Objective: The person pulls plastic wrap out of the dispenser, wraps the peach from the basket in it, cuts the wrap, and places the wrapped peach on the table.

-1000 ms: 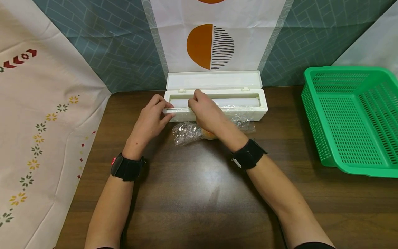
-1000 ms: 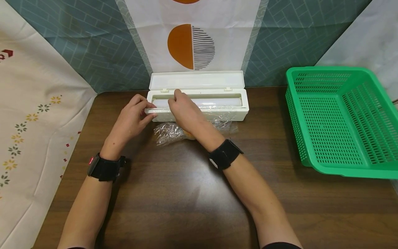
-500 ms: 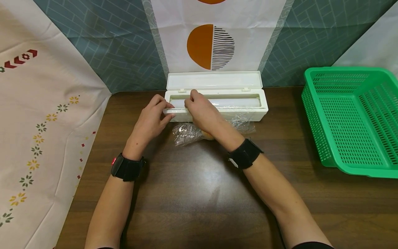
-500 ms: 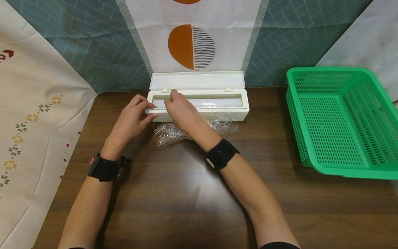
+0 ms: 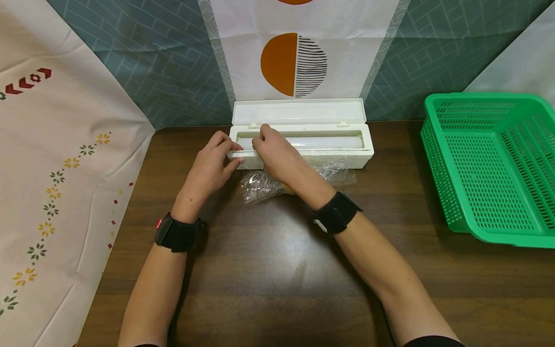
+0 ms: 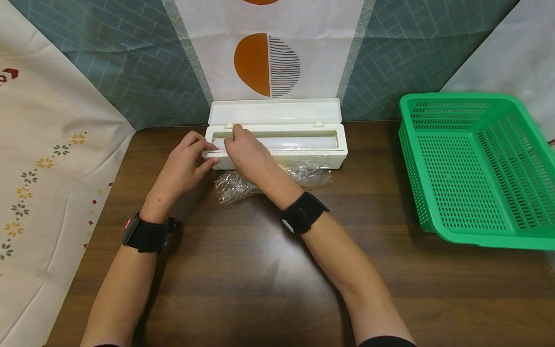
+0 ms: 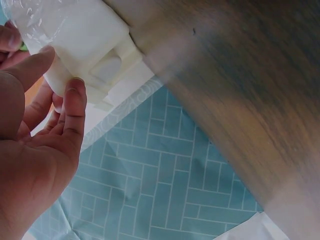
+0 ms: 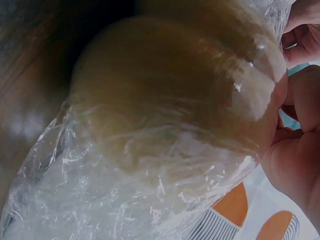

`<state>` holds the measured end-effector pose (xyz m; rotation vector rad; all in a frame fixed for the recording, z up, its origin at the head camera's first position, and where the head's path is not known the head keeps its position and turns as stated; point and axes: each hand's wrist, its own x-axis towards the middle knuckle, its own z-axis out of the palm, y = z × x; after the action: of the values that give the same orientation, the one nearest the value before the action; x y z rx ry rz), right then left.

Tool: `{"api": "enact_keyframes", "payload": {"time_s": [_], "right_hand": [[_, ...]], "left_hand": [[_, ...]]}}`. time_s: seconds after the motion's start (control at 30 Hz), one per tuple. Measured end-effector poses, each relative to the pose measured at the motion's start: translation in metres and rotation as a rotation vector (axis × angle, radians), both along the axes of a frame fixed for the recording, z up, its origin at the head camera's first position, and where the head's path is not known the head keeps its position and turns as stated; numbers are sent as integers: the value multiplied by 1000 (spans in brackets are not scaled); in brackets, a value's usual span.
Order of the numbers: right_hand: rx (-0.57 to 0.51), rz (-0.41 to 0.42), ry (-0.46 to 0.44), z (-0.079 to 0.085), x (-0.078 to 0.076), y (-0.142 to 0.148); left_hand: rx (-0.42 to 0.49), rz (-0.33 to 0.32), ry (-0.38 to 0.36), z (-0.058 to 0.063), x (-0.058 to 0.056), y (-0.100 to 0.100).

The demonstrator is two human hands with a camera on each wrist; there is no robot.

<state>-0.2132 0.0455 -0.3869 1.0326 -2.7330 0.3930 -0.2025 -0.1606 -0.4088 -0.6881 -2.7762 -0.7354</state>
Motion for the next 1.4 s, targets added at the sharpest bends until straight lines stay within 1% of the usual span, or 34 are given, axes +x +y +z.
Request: {"api": "enact_keyframes", "payload": {"time_s": [0.43, 0.7, 0.93, 1.07, 1.3, 1.4], "right_hand": [[11, 1, 23, 1, -1, -6], [28, 3, 48, 0, -2, -9], [69, -2, 35, 2, -2, -12], [73, -3, 39, 3, -3, -16], [103, 5, 20, 3, -3, -23], [98, -2, 15, 3, -4, -25]], "left_hand": [[-7, -6, 1, 1, 0, 0], [-3, -20, 33, 0, -1, 0], [1, -26, 45, -1, -1, 0], [-3, -24, 51, -1, -1, 0], [-15, -30, 51, -2, -1, -1], [-17, -35, 61, -2, -2, -1]]}}
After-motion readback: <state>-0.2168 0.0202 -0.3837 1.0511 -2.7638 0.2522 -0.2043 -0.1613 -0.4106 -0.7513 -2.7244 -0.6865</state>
